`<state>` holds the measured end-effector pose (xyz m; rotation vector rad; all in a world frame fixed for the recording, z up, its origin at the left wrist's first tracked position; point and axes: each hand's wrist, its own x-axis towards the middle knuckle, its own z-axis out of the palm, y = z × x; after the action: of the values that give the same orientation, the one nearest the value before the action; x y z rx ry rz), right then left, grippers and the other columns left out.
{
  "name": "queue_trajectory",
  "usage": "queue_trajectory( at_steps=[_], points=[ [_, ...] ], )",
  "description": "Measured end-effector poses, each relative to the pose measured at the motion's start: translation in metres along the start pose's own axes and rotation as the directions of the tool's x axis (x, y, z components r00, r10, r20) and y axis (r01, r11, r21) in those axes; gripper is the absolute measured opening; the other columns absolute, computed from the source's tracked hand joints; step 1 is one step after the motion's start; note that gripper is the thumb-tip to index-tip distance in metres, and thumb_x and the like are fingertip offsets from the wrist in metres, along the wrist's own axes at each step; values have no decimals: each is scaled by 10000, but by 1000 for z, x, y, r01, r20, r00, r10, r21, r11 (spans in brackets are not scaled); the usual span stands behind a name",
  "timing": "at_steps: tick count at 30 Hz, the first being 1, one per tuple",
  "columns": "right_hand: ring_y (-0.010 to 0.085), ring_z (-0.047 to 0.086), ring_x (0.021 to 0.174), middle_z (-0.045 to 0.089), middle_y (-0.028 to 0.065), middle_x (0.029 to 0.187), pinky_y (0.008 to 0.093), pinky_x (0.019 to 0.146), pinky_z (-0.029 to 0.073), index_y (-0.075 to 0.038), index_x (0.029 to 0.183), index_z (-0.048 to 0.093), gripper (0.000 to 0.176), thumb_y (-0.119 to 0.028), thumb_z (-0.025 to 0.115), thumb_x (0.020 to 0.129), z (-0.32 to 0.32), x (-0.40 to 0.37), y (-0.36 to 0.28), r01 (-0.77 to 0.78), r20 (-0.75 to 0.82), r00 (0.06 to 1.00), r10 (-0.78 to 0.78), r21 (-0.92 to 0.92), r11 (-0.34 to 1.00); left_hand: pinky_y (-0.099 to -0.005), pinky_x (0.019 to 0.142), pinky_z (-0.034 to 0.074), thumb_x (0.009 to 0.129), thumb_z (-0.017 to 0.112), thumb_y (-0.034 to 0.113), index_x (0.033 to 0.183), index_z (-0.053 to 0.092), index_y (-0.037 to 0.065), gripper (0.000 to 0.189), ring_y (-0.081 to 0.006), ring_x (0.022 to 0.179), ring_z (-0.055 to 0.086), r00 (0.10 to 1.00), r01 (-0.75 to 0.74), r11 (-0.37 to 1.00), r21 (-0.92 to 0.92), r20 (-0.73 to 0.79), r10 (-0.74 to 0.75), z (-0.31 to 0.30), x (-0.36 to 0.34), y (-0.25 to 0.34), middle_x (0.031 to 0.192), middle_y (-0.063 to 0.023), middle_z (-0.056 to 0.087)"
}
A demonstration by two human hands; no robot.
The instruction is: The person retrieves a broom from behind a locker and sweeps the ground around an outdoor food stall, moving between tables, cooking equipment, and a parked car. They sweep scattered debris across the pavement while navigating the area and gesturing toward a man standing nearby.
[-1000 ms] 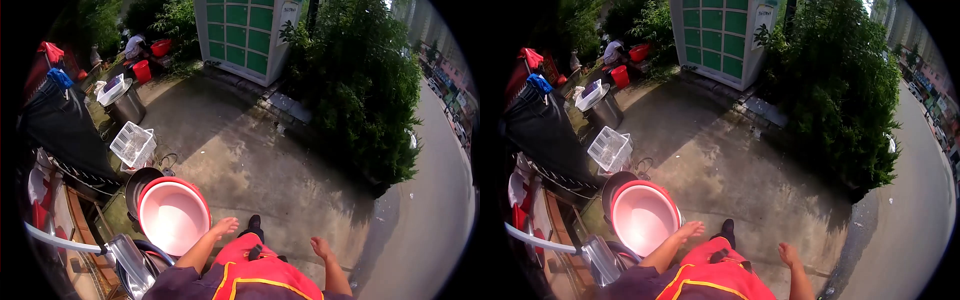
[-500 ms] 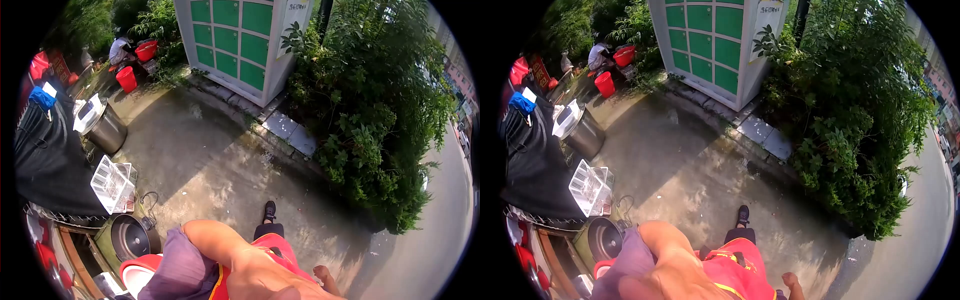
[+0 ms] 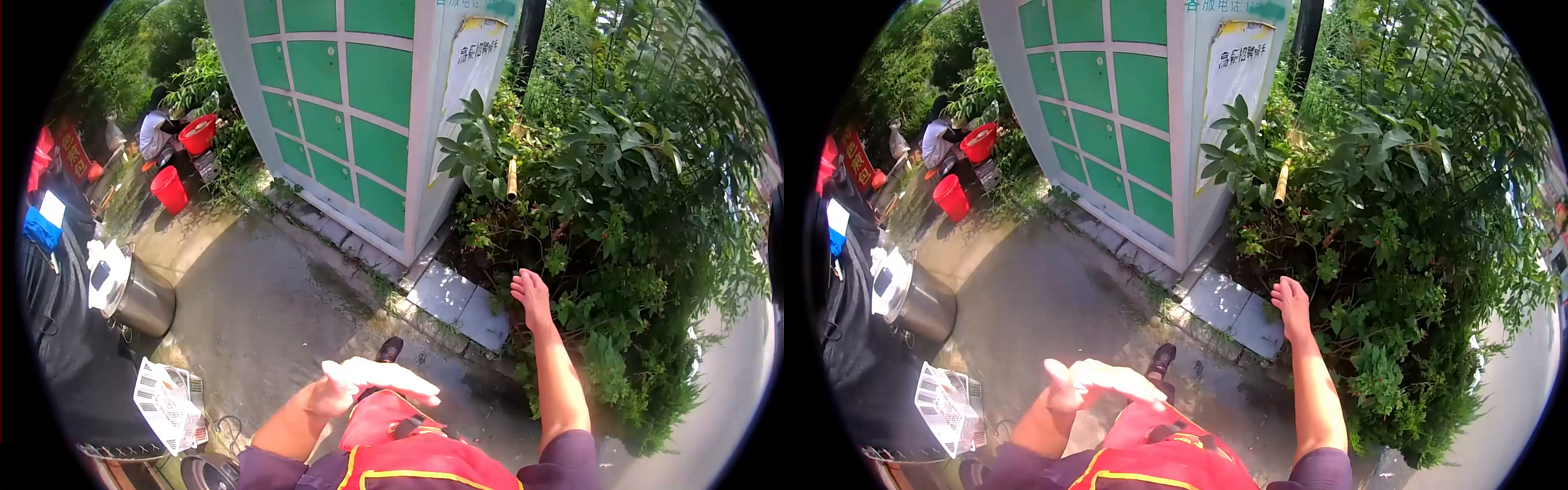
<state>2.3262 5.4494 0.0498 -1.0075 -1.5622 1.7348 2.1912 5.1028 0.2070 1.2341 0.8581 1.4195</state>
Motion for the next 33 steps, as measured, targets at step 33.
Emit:
queue_trajectory(
  at_steps=[33],
  points=[
    [96,403,397,435,28,552,235,325,349,-16,794,433,165,-79,535,680,60,136,-81,-263,-29,957,290,343,902,-286,819,377,840,366,400,1042,515,15,459,-177,925,519,655,753,605,258,-214,-724,-306,144,-220,973,-115,568]
  ],
)
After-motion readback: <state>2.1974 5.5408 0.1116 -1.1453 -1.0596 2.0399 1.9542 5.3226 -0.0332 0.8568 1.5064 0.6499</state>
